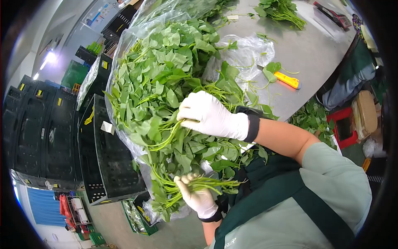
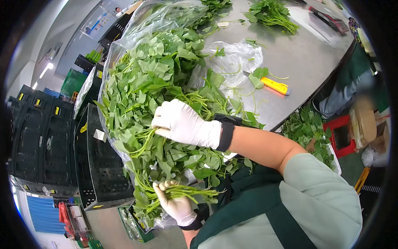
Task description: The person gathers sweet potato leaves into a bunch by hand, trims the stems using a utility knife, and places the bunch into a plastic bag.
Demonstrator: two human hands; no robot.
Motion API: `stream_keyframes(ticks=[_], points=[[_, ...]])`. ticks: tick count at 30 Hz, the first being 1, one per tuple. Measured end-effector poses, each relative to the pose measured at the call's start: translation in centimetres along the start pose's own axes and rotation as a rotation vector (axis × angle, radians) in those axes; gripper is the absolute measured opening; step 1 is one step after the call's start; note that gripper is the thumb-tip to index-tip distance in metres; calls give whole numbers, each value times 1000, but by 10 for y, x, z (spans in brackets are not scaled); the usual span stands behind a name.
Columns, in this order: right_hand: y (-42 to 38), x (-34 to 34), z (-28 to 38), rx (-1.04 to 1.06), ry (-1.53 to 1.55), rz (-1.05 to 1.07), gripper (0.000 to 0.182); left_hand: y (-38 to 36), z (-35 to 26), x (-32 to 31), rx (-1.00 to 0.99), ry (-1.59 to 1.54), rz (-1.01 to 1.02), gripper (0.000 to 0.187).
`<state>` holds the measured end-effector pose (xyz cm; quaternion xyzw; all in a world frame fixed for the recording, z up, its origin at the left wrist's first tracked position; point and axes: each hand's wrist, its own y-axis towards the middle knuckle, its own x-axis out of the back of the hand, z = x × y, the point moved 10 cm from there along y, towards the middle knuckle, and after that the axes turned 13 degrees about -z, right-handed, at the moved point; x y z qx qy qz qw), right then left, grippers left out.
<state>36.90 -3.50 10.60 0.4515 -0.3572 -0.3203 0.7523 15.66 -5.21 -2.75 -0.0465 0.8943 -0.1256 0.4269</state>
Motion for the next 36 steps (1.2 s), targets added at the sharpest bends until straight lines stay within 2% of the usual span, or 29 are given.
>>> stream_keyframes(ticks=[3,4,9,11,13,15,16,18,19,20,21,22,23,24,25,27,29,30,31,33,36], points=[[-10,-1,28,59,55,-7,14,-4,14,-19,-4,-5,96,20],[-18,-8,34,58,71,59,14,-5,17,-28,12,-6,125,21],[-50,-24,59,158,160,259,13,4,28,-33,140,-92,-2,24],[-58,-32,55,71,183,354,12,11,33,-23,164,-12,22,22],[-60,-33,52,40,202,376,14,13,28,-20,139,1,11,21],[-65,-36,58,182,82,423,14,18,16,-15,87,5,-10,19],[-61,-32,54,182,81,421,14,23,4,-13,37,-43,-16,19],[-57,-29,33,177,8,575,13,21,-24,-18,-20,-127,-2,19],[-45,5,19,252,64,154,13,33,-46,-2,-134,-184,-31,17],[-35,12,-3,226,-62,301,15,39,-59,1,-153,-163,-11,17],[-28,28,-29,179,-188,260,16,41,-69,5,-171,-141,5,17],[-20,45,-37,284,-297,196,15,43,-70,3,-152,-98,49,19],[-10,65,-70,3,-206,119,14,39,-70,1,-159,-104,45,19],[-11,73,-84,-22,-435,276,15,34,-59,-4,-83,-72,11,20],[-11,85,-81,95,-704,210,21,30,-46,-5,-4,-36,-24,22],[-2,92,-58,164,-738,82,29,29,-30,-6,17,10,54,26],[7,69,-18,43,-336,119,27,20,-18,-9,3,128,40,28],[-3,49,3,-3,-164,209,26,18,-10,-13,61,103,133,32],[-15,31,25,-47,11,292,25,14,-7,-15,69,106,134,32],[-55,-16,51,-209,261,612,22,6,-8,-22,2,205,127,30],[-73,-35,64,-310,335,554,24,5,-8,-19,-22,245,95,35]])
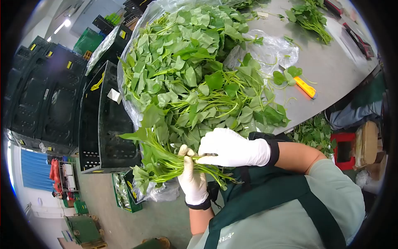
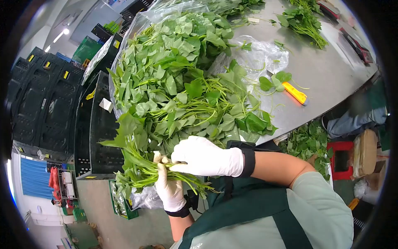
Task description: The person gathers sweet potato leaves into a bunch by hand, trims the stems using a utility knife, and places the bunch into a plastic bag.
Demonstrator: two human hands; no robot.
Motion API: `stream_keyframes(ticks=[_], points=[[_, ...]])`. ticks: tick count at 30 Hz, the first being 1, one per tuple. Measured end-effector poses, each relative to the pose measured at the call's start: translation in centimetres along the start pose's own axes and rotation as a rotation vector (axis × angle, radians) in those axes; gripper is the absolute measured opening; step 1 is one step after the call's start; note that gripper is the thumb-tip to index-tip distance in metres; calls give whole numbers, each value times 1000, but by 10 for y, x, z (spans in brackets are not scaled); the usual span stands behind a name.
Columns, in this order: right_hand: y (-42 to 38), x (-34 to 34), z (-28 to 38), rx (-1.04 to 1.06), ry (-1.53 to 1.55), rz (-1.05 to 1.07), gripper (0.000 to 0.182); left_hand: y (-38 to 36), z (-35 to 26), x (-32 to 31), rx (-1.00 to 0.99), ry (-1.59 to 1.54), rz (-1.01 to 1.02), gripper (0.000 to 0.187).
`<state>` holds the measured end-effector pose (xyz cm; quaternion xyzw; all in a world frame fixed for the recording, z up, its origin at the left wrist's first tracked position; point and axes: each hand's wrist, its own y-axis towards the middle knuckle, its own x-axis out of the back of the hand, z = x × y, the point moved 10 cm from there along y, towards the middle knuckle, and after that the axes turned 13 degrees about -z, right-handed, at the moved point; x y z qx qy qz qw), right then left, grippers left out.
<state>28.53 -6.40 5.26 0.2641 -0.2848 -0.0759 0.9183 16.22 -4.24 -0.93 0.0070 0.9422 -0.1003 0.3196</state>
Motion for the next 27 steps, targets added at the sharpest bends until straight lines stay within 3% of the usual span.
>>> stream_keyframes(ticks=[5,7,9,11,12,14,15,16,19,21,23,25,27], points=[[-3,4,-6,-137,235,-101,18,-3,-1,9,-7,53,-53,35],[-9,2,-21,-333,398,-98,19,-3,2,9,8,36,-83,36],[-13,-1,-25,-390,404,-75,19,-3,3,5,15,4,-78,30],[-21,2,-40,-502,457,-214,18,0,7,2,27,-63,-38,23],[-20,4,-40,-501,456,-215,18,-2,3,3,-26,-1,-123,14],[-11,36,-27,-219,71,-325,16,2,9,18,-20,-8,-135,13],[-11,61,-6,124,-208,-483,14,4,10,24,-11,-13,-145,16],[-12,77,-6,251,-383,-485,12,6,1,18,-52,-54,-153,18],[-22,147,-77,-236,-445,-574,12,8,-4,23,-21,-124,-104,17],[-28,164,-86,-136,-967,-418,18,10,1,22,-16,-155,-81,17],[-25,168,-65,-75,-1019,-461,19,9,4,18,-4,-182,-49,17],[-16,140,-41,-31,-747,-391,20,7,11,13,44,-218,-45,16],[-20,80,-6,176,-486,-193,23,5,13,8,46,-199,-55,15]])
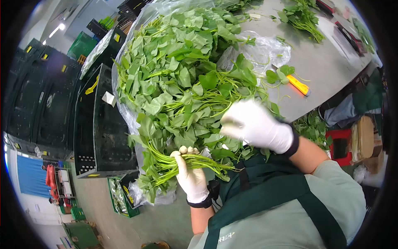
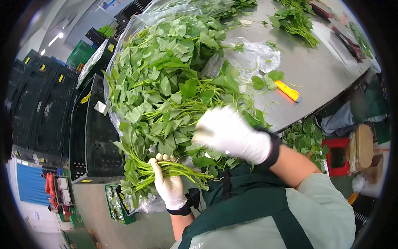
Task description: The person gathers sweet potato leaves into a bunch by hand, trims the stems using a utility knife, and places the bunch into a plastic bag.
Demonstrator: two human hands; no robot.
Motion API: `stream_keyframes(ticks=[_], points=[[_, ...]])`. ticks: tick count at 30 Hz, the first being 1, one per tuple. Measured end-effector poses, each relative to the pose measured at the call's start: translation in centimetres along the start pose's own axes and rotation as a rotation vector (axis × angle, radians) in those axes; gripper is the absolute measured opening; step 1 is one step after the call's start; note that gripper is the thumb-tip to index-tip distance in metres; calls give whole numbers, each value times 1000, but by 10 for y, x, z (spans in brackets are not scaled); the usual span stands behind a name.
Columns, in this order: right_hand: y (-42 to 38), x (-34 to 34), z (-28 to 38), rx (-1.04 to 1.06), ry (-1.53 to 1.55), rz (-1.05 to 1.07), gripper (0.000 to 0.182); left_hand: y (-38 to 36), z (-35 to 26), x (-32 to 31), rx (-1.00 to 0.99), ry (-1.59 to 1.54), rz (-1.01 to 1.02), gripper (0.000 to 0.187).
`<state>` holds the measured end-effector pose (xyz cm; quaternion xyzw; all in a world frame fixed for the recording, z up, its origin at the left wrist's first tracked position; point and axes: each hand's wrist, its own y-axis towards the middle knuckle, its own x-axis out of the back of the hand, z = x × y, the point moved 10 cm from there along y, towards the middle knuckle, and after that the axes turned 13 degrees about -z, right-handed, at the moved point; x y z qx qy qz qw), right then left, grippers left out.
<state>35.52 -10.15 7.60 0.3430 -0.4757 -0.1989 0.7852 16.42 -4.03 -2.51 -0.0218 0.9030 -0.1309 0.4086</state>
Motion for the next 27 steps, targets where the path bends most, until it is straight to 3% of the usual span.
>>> stream_keyframes(ticks=[2,4,6,8,9,10,11,12,15,17,18,21,24,27], points=[[-16,-42,26,-172,284,135,27,-2,0,3,-9,30,-45,16],[-30,-77,49,-83,286,370,28,-4,-1,2,24,27,8,17],[-26,-70,47,-46,311,250,29,-6,-4,-9,153,-266,236,15],[-6,-61,23,-129,303,359,29,-4,-15,-6,202,-429,193,20],[-1,-64,-6,-257,321,296,29,-2,-23,-1,110,-363,198,21],[19,-46,-20,-144,147,47,33,-2,-31,4,15,-303,203,22],[24,-47,-42,-103,-56,-26,26,0,-35,10,-54,-242,176,23],[28,-50,-67,-174,-178,-52,22,0,-35,9,-49,-242,184,23],[21,-66,-90,-135,-259,-67,23,1,-35,12,-99,-167,144,22],[11,-100,-103,-209,-140,217,29,0,-31,13,-76,-145,111,23],[19,-93,-101,-205,-143,210,29,1,-27,15,-51,-124,73,23],[37,-47,-116,-463,42,-63,24,1,-22,17,-25,-134,94,21],[51,-17,-118,-536,183,-266,23,2,-21,15,-35,-119,88,18],[53,-25,-114,-795,782,-251,18,1,-20,9,-59,-125,87,19]])
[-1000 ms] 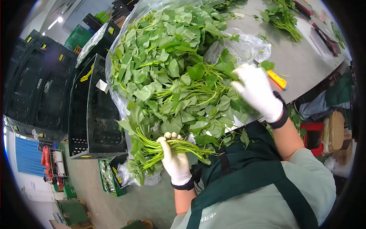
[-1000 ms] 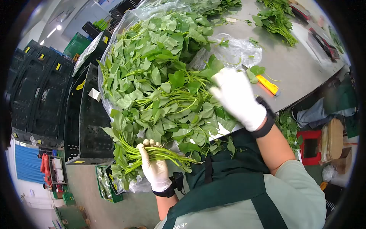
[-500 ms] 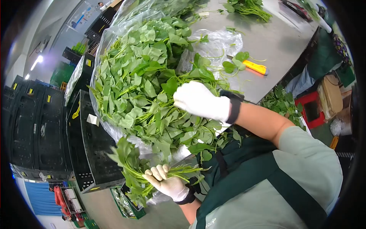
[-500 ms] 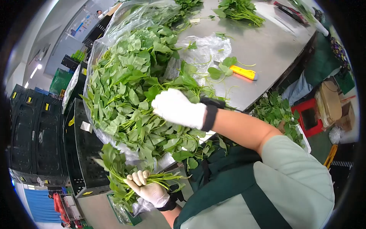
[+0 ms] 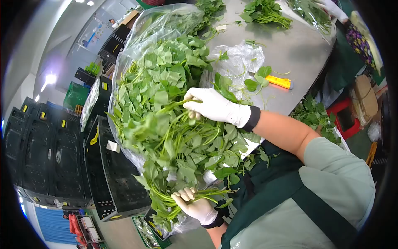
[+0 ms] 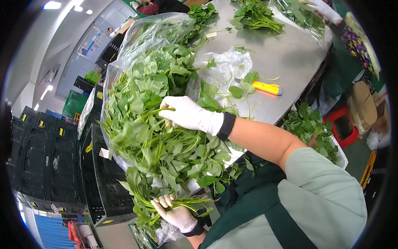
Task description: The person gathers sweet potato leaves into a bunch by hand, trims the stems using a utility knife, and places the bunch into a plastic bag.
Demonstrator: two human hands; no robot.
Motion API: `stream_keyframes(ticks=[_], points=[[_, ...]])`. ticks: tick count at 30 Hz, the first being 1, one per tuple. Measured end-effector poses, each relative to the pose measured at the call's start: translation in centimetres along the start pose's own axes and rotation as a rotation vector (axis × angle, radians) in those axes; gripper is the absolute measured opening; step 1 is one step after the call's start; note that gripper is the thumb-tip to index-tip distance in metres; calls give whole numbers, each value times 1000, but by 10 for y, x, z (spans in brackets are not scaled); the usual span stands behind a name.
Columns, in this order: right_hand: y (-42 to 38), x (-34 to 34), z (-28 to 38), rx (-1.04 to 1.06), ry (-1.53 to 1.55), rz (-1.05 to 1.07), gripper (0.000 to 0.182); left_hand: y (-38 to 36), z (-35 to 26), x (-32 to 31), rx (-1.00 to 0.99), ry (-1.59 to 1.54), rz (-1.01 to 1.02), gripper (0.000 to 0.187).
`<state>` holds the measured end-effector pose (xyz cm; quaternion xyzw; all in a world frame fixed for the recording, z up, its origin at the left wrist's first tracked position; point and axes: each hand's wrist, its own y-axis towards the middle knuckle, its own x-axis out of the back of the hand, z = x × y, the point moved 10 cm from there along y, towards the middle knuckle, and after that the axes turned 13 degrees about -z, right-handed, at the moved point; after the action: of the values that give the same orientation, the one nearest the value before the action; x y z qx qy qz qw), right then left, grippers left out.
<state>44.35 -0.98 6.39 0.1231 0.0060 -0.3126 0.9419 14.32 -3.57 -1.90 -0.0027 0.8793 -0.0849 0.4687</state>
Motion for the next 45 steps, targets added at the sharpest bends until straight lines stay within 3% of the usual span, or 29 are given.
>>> stream_keyframes(ticks=[2,7,16,19,21,23,24,26,27,28,30,32,33,34,35,40,42,43,45], points=[[-1,-3,-2,-33,11,35,23,-1,-6,-4,-105,81,-20,21],[-7,3,-37,-178,28,98,26,-2,-1,-10,-110,135,-22,24],[-15,14,-46,-144,13,142,26,1,17,-8,-23,150,81,21],[-17,12,-43,-145,-8,125,24,-2,19,-10,-51,172,-35,25],[-15,8,-50,-148,-34,91,22,-1,21,-7,-39,185,-9,23],[-17,5,-13,544,-537,-132,20,-2,22,-8,-45,202,-14,23],[-16,-5,-14,527,-642,-64,22,-2,21,-8,-44,193,-12,23],[-27,-20,-12,749,-775,-83,18,-4,25,-17,-29,186,60,26],[-22,-32,-23,599,-912,104,11,0,25,-8,-25,164,35,26],[-19,-42,-40,619,-991,130,11,3,23,-1,-41,168,-12,29],[-42,-35,-29,954,-876,-206,10,10,23,10,-30,212,34,28],[-32,-46,-36,733,-1022,25,13,30,17,25,-40,223,171,15],[-32,-46,-37,643,-993,84,14,34,17,24,-60,225,232,25],[-35,-47,-42,623,-1002,101,14,-1,19,-10,-80,284,59,15],[-38,-50,-48,605,-1007,119,13,-4,22,-15,-72,282,65,15],[-37,-43,-42,683,-1074,40,10,-8,25,-23,-106,311,-10,18],[-39,-25,-17,783,-1006,-163,12,-11,26,-23,-121,326,-43,22],[-39,-21,-9,783,-1001,-157,12,-13,27,-26,-126,327,-49,22],[-45,6,14,813,-767,-325,16,-17,27,-22,-94,338,-102,26]])
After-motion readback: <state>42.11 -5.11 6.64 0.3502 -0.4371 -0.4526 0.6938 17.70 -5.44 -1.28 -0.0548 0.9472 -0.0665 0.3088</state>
